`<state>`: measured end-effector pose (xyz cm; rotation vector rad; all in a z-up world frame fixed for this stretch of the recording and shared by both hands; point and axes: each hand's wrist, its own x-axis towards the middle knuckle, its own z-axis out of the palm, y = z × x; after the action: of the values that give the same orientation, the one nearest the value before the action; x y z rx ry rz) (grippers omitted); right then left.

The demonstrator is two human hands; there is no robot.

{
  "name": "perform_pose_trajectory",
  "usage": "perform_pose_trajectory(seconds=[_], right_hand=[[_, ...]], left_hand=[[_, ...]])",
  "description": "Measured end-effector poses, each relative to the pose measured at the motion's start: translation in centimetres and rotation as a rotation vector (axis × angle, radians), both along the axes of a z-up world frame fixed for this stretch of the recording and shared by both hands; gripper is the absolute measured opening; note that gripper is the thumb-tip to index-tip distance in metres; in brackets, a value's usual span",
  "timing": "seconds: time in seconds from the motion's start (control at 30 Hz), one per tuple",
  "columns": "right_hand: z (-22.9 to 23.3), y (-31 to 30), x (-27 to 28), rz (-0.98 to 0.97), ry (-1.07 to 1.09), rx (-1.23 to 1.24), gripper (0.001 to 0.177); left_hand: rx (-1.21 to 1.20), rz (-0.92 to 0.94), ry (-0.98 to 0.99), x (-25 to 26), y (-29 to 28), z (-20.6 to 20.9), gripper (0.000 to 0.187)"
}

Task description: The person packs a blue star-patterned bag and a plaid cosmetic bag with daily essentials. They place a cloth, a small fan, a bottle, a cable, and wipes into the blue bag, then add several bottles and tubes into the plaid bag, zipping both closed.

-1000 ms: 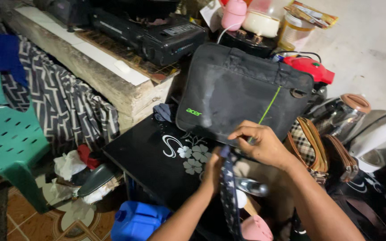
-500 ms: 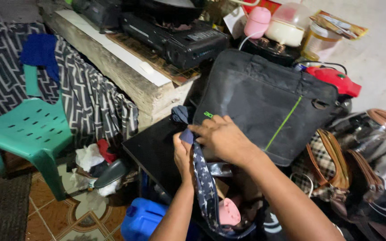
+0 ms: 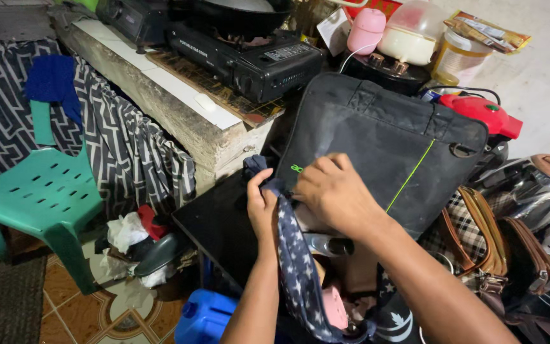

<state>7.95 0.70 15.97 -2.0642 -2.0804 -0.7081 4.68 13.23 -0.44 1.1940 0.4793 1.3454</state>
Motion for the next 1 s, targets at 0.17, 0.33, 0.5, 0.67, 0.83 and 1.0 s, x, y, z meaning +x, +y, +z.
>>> perform_pose_trajectory(seconds=[0.17, 0.33, 0.5, 0.67, 0.83, 1.0], right_hand=[[1.0, -5.5, 0.4, 0.137, -0.266, 0.092, 0.020], [-0.7, -16.2, 4.1, -0.080, -0.195, 0.094, 0.024], [-7.4, -21.8, 6.9, -0.395, 0.106, 0.111, 0.017], [-12.0, -23.2, 7.3, -0.519, 0.385, 0.183, 0.026], [-13.9, -20.4, 5.0, -0.532, 1.549, 0.328, 0.067], [-13.3, -19.2, 3.8, -0.393, 1.147, 0.399, 0.049]], left_hand=[[-0.168, -0.021, -0.096, 3.7, 4.2, -3.2, 0.029], [-0.568, 0.037, -0.114, 4.9, 6.4, -5.9, 0.027], [-0.457, -0.090, -0.010, 4.4, 4.8, -5.4, 0.027], [-0.331, -0.332, -0.151, 0.1, 2.8, -4.9, 0.049], [-0.164, -0.401, 0.295, -2.0, 0.5, -5.1, 0.058], [-0.250, -0.572, -0.179, -0.8, -2.3, -5.3, 0.037]])
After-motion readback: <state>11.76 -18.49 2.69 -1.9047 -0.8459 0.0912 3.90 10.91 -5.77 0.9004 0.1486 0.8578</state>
